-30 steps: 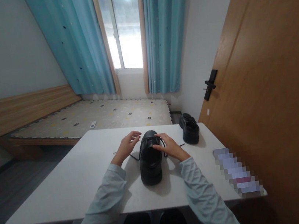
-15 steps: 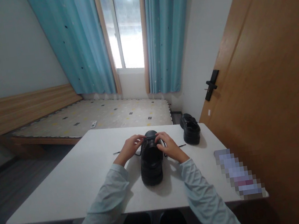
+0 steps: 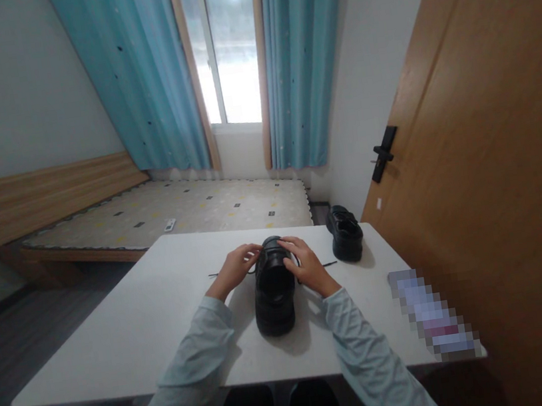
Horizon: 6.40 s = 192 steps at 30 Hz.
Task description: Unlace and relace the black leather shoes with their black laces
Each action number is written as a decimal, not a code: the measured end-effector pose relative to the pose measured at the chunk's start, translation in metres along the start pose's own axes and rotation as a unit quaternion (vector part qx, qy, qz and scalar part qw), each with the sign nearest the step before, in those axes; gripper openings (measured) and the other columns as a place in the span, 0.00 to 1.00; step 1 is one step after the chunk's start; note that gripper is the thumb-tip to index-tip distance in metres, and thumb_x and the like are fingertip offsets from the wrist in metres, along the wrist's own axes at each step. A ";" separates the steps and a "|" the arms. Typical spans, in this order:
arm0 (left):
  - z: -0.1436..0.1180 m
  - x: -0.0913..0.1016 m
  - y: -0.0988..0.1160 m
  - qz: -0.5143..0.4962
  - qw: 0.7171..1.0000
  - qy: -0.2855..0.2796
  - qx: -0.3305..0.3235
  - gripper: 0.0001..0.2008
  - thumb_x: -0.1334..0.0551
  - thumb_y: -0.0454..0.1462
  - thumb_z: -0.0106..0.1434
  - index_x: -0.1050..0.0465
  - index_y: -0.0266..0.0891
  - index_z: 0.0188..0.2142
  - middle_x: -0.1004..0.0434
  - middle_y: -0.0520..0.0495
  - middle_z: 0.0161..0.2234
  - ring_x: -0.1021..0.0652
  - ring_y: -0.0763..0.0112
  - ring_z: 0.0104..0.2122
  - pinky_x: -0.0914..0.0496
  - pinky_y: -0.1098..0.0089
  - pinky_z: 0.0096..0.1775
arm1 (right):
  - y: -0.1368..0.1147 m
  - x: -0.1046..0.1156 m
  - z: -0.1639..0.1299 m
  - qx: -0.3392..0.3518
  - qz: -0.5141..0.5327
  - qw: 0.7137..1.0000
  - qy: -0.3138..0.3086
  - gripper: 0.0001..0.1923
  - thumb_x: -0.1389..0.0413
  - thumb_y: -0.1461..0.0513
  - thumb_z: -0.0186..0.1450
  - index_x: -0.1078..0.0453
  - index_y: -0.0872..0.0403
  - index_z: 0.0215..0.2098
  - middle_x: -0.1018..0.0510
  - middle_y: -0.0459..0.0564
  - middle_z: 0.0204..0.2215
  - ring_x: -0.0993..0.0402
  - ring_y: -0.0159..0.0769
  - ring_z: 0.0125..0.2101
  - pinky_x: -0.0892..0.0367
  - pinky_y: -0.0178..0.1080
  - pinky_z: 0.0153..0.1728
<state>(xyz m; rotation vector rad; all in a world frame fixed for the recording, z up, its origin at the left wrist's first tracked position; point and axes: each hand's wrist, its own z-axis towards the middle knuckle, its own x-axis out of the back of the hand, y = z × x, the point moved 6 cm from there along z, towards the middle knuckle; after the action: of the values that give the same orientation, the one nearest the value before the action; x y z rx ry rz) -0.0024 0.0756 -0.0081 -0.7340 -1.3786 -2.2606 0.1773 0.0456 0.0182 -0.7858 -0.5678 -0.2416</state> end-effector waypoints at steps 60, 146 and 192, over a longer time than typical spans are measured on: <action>-0.002 0.008 0.010 0.001 0.999 0.041 -0.027 0.03 0.38 0.33 0.57 0.26 0.39 0.33 0.21 0.49 0.32 0.23 0.72 0.30 0.27 0.71 0.34 | 0.052 0.060 -0.015 -0.210 0.034 0.929 0.303 0.10 0.43 0.58 0.52 0.32 0.56 0.30 0.29 0.45 0.24 0.34 0.31 0.22 0.37 0.36 0.26; -0.007 0.018 0.002 0.085 0.995 -0.022 0.039 0.05 0.39 0.33 0.57 0.24 0.39 0.32 0.19 0.47 0.32 0.22 0.66 0.35 0.32 0.70 0.39 | 0.031 -0.011 -0.008 -0.145 0.077 0.985 -0.051 0.40 0.39 0.51 0.55 0.51 0.53 0.60 0.32 0.60 0.53 0.37 0.45 0.56 0.46 0.51 0.58; -0.026 0.071 -0.053 -0.597 0.665 0.443 0.077 0.09 0.51 0.42 0.67 0.41 0.43 0.31 0.27 0.53 0.32 0.29 0.82 0.23 0.34 0.78 0.27 | 0.049 -0.007 -0.019 -0.149 0.075 0.985 -0.046 0.40 0.39 0.52 0.55 0.49 0.53 0.60 0.33 0.59 0.52 0.35 0.44 0.54 0.43 0.50 0.56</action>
<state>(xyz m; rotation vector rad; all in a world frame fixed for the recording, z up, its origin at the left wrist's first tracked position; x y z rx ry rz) -0.0944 0.0713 -0.0110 1.6685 -1.5558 -2.4788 0.1983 0.0655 -0.0256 -1.1292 -0.5633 -0.1524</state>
